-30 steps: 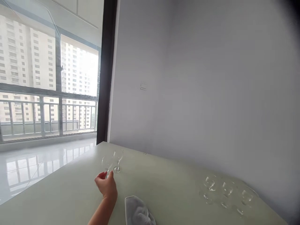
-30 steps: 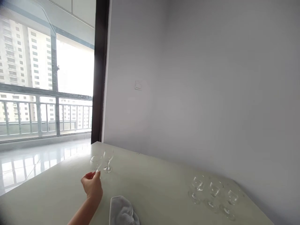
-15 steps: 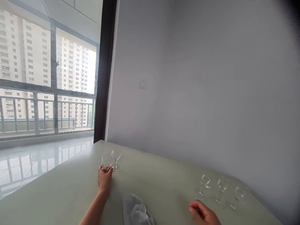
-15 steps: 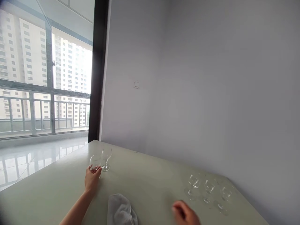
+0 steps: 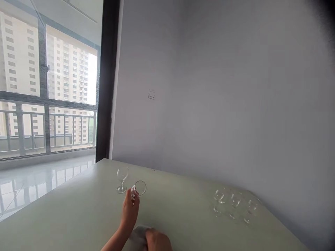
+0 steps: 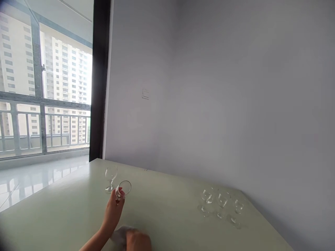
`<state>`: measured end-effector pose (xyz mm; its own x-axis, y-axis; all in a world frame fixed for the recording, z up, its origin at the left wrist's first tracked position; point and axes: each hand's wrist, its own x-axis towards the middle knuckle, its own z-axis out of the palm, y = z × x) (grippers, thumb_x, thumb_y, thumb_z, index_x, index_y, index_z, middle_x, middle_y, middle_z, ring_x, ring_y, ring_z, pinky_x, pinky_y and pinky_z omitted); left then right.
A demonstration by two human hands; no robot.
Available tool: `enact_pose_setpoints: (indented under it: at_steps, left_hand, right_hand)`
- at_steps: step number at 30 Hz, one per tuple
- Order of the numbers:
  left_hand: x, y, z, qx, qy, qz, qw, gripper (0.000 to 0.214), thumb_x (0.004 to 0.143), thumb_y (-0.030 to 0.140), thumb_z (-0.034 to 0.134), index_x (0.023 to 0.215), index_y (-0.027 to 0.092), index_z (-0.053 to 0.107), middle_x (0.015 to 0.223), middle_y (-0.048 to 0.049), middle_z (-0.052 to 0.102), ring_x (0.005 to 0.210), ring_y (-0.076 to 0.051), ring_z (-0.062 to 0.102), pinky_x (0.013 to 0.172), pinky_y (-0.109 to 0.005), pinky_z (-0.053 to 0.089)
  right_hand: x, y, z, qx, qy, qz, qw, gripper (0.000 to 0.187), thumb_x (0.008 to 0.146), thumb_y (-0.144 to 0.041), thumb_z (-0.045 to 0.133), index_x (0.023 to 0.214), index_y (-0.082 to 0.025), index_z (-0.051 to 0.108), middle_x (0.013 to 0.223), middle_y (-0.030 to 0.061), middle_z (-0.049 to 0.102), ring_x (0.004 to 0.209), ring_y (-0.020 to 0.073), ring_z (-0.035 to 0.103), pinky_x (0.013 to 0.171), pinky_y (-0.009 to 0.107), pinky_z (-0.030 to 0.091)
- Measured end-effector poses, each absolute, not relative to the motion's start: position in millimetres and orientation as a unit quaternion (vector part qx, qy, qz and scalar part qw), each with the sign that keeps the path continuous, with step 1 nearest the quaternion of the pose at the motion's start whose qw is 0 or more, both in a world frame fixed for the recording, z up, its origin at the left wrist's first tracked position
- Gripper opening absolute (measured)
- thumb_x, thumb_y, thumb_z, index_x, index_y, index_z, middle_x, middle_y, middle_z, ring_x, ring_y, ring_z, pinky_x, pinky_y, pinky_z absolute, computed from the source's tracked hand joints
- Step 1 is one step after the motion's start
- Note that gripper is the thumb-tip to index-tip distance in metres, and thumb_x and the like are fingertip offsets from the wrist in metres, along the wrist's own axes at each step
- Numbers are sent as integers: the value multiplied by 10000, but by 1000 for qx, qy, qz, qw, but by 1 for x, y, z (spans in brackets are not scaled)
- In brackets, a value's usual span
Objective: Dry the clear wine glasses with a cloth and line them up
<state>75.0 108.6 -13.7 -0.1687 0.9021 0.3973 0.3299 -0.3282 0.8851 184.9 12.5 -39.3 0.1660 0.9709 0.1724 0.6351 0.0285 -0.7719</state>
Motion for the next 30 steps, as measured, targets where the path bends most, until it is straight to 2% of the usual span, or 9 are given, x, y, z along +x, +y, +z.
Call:
enact_pose_setpoints:
  at_steps: [4,7,11,13,15,19,21,25,30]
  left_hand:
    - [85,106,-20,624,514,536,242,269,806,414,373,950,224,498,798,-24,647,586,-164,579,613,-310,467]
    - [90,103,-23,645,515,518,224,272,815,406,371,964,222,505,771,-26,651,585,-178,589,612,-317,464]
    - [97,91,-23,683,506,488,199,240,827,392,408,981,256,533,896,-36,685,785,-223,644,692,-338,471]
    - [101,83,-23,706,490,473,192,229,836,375,416,999,271,538,982,-36,685,897,-231,638,745,-347,470]
    - [105,76,-22,728,473,457,191,215,842,354,421,1005,276,537,1000,-31,686,907,-221,641,755,-338,473]
    - [109,68,-22,772,461,394,190,196,866,290,384,1013,258,509,931,-31,700,829,-198,660,701,-313,487]
    - [109,66,-23,791,453,373,175,242,823,167,397,1029,245,497,935,-35,698,840,-190,659,703,-303,491]
    - [109,63,-24,838,392,368,90,525,620,-42,405,1049,243,510,977,-18,690,990,-180,618,807,-293,494]
    - [110,59,-14,869,303,389,-45,464,698,-6,451,1103,215,499,982,-34,693,902,-187,638,777,-295,528]
  right_hand:
    - [232,15,-10,-636,-430,389,509,173,611,-292,506,533,-224,367,482,-66,323,490,124,408,487,235,355]
    - [259,11,3,-622,-374,418,547,163,705,-362,391,634,-238,313,520,-76,289,458,106,364,434,215,338]
    - [262,-2,14,-602,-410,346,592,201,736,-380,485,646,-215,413,541,-72,320,484,96,347,435,196,302]
    - [252,-7,17,-580,-487,261,598,164,759,-352,497,742,-194,540,586,-40,456,530,115,422,502,215,371]
    - [241,-10,16,-554,-551,194,593,253,758,-279,488,966,-189,601,810,29,623,708,163,554,681,254,451]
    - [230,-10,12,-533,-628,163,542,518,686,-156,463,1194,-207,554,1212,72,584,1135,221,509,1000,322,342]
    - [232,-9,11,-545,-658,191,483,543,664,-150,470,1197,-206,559,1134,72,629,1076,228,553,962,320,380]
    - [242,-9,3,-573,-689,240,374,414,635,-174,519,1026,-155,653,799,60,684,711,206,600,683,276,462]
    - [248,-11,-6,-519,-535,413,523,284,661,-383,632,828,-157,670,531,-32,498,499,113,435,518,228,388]
